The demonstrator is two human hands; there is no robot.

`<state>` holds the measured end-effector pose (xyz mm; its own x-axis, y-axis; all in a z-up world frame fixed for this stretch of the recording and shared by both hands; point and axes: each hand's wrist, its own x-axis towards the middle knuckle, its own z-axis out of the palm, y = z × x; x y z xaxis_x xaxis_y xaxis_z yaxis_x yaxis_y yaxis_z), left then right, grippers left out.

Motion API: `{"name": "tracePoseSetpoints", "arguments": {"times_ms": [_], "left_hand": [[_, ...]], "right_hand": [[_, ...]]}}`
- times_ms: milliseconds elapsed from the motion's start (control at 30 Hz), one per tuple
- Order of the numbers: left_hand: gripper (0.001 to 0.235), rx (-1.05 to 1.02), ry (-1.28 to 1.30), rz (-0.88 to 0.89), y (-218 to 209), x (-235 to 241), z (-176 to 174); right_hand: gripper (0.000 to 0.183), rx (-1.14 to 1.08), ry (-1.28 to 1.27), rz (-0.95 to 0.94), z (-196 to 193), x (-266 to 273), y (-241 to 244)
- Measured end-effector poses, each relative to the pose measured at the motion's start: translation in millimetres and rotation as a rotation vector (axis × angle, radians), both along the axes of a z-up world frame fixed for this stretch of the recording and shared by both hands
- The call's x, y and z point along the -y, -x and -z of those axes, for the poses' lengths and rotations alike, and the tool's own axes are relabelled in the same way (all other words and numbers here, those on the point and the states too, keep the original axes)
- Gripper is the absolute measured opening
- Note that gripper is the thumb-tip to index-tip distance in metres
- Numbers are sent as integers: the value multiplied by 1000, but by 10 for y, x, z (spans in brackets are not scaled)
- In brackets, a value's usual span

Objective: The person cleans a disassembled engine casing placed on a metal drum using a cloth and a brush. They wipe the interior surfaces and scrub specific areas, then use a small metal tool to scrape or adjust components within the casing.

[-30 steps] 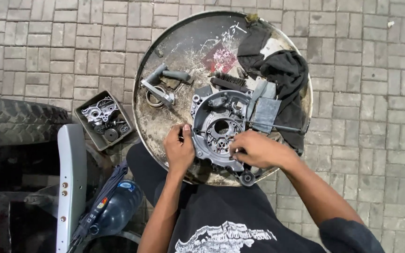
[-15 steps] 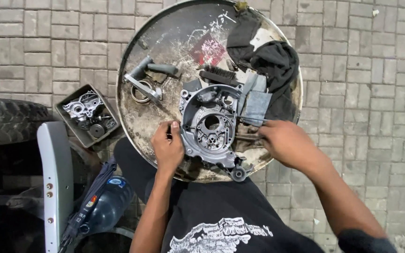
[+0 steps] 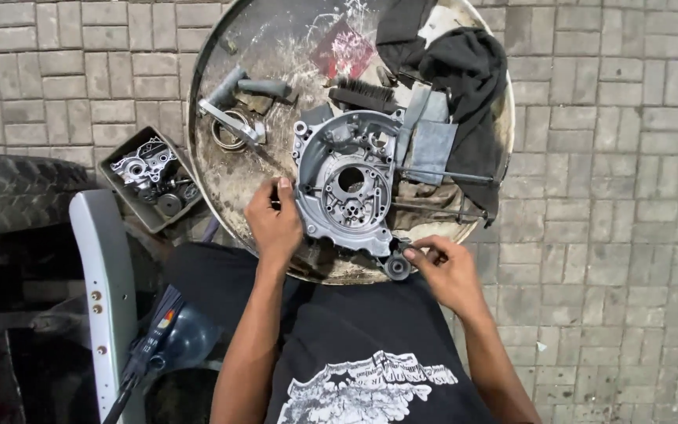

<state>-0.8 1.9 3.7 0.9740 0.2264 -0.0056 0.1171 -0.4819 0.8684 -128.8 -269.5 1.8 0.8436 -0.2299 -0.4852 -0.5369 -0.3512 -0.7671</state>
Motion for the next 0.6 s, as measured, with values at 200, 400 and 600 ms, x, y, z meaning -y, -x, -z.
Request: {"name": "tracePoseSetpoints", "arguments": {"times_ms": [200, 400, 600], "left_hand": [[30, -17, 48, -31, -52, -17, 27], [35, 61, 36, -9, -14, -33, 15], [28, 49, 23, -19, -13, 8, -29]], "right_hand": [[17, -68, -29, 81, -142, -53, 103], [24, 90, 100, 99, -29, -181, 83], [22, 140, 175, 105, -24, -240, 36]]}}
